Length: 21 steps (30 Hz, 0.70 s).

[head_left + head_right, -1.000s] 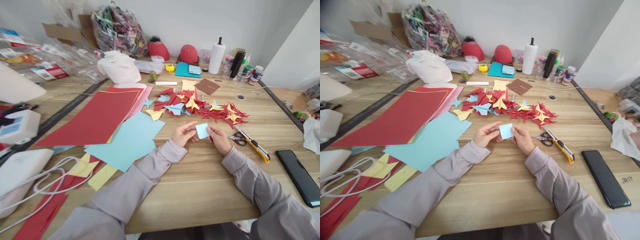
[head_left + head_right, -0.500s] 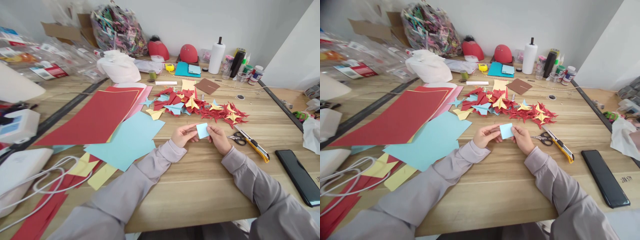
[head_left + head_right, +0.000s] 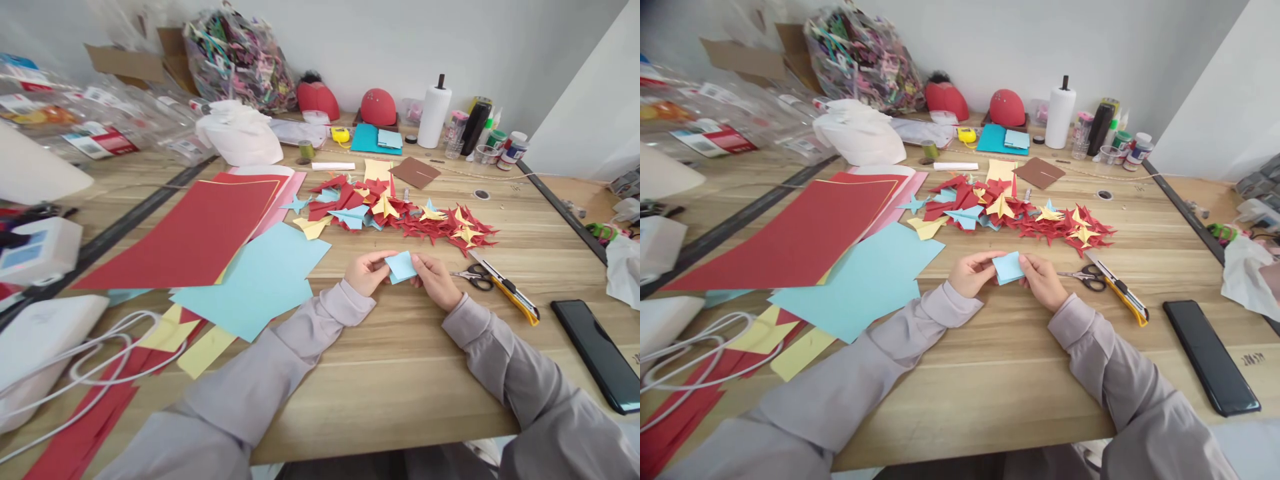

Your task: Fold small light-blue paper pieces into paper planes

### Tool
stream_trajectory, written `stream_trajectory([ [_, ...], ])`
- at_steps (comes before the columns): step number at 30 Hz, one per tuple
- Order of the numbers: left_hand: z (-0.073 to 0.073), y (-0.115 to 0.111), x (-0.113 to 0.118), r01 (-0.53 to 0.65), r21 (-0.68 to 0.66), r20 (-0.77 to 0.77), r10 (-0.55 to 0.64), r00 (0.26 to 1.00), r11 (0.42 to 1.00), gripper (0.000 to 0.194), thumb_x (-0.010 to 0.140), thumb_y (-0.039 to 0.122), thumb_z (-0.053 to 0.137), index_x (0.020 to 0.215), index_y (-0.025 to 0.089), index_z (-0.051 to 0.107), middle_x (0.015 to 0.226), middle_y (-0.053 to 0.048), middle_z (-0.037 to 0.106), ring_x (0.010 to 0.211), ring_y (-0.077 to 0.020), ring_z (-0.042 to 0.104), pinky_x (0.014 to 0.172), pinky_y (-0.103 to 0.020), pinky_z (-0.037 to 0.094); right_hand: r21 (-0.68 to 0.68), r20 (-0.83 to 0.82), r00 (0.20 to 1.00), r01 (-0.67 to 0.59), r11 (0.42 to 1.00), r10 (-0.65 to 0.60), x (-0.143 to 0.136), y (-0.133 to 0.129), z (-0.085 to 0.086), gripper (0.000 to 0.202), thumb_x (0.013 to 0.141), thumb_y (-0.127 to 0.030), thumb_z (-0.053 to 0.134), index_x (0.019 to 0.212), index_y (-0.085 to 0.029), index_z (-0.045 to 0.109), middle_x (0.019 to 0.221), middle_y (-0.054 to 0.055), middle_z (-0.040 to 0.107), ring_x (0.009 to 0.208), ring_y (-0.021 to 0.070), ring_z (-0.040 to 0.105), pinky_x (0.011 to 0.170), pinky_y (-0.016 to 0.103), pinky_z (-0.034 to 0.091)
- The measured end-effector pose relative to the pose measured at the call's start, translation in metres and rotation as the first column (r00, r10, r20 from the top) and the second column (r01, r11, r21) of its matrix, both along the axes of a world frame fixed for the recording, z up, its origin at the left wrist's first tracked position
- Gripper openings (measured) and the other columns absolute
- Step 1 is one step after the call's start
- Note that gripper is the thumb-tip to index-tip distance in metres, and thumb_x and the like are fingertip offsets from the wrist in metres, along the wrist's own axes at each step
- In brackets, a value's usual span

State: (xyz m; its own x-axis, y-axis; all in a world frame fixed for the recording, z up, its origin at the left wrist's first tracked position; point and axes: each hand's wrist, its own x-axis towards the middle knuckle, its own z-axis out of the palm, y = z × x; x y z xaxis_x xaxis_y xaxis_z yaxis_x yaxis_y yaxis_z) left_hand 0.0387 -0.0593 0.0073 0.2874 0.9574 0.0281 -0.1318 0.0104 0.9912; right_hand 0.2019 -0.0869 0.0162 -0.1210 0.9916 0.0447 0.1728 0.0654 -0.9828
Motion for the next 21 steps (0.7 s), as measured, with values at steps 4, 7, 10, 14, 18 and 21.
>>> stream_trajectory([
  [4, -0.002, 0.003, -0.002, -0.022, -0.033, -0.009, 0.021, 1.000, 0.999, 0.036, 0.065, 0.045, 0.068, 0.075, 0.010, 0.067, 0.057, -0.003, 0.064, 0.047, -0.0122, 0.056, 0.046, -0.025, 0.046, -0.007, -0.046, 0.998, 0.033, 0.999, -0.034, 0.001, -0.002, 0.001, 0.055, 0.081, -0.064, 0.035, 0.086, -0.015, 0.060, 0.054, -0.001, 0.055, 0.046, 0.0102, 0.048, 0.046, 0.024, 0.040],
  [7, -0.002, 0.004, -0.002, -0.022, -0.017, -0.024, 0.021, 0.999, 1.000, 0.038, 0.058, 0.048, 0.072, 0.065, 0.011, 0.066, 0.052, -0.001, 0.060, 0.048, -0.0131, 0.055, 0.047, -0.025, 0.046, -0.001, -0.088, 0.996, 0.029, 1.000, -0.029, 0.001, -0.002, 0.001, 0.053, 0.081, -0.062, 0.039, 0.092, -0.015, 0.060, 0.056, -0.001, 0.055, 0.047, 0.0103, 0.049, 0.046, 0.024, 0.040],
  [10, -0.001, 0.003, 0.000, -0.031, -0.015, 0.007, 0.031, 0.999, 0.999, 0.038, 0.054, 0.045, 0.075, 0.068, 0.011, 0.067, 0.060, -0.002, 0.064, 0.056, -0.0140, 0.058, 0.054, -0.026, 0.049, -0.003, -0.119, 0.993, -0.002, 1.000, 0.001, 0.000, -0.001, -0.001, 0.046, 0.074, -0.057, 0.055, 0.094, -0.016, 0.059, 0.057, -0.003, 0.052, 0.048, 0.0096, 0.048, 0.047, 0.023, 0.039],
  [14, -0.001, 0.003, 0.000, -0.034, -0.099, 0.057, 0.040, 0.998, 0.995, 0.037, 0.056, 0.044, 0.074, 0.071, 0.012, 0.067, 0.064, -0.002, 0.066, 0.059, -0.0142, 0.060, 0.058, -0.027, 0.050, 0.020, -0.131, 0.991, -0.027, 0.999, 0.029, -0.001, 0.002, -0.008, 0.045, 0.065, -0.044, 0.070, 0.097, -0.016, 0.055, 0.059, -0.005, 0.053, 0.052, 0.0091, 0.049, 0.050, 0.023, 0.039],
  [18, -0.002, 0.008, -0.003, -0.021, -0.151, 0.096, 0.036, 0.995, 0.988, 0.040, 0.058, 0.043, 0.074, 0.081, 0.011, 0.065, 0.065, -0.002, 0.065, 0.057, -0.0144, 0.060, 0.054, -0.026, 0.051, 0.052, -0.111, 0.994, -0.007, 0.999, 0.013, 0.000, 0.003, -0.010, 0.039, 0.069, -0.041, 0.067, 0.097, -0.017, 0.052, 0.062, -0.004, 0.054, 0.053, 0.0091, 0.049, 0.051, 0.024, 0.039],
  [21, -0.002, 0.011, -0.004, -0.032, -0.148, 0.128, 0.051, 0.990, 0.988, 0.065, 0.061, 0.039, 0.073, 0.118, 0.014, 0.052, 0.063, -0.001, 0.065, 0.053, -0.0145, 0.060, 0.048, -0.025, 0.050, 0.064, -0.115, 0.993, 0.020, 0.998, -0.012, 0.000, 0.002, -0.009, 0.034, 0.070, -0.039, 0.067, 0.090, -0.020, 0.048, 0.062, -0.005, 0.054, 0.051, 0.0084, 0.047, 0.048, 0.023, 0.038],
])
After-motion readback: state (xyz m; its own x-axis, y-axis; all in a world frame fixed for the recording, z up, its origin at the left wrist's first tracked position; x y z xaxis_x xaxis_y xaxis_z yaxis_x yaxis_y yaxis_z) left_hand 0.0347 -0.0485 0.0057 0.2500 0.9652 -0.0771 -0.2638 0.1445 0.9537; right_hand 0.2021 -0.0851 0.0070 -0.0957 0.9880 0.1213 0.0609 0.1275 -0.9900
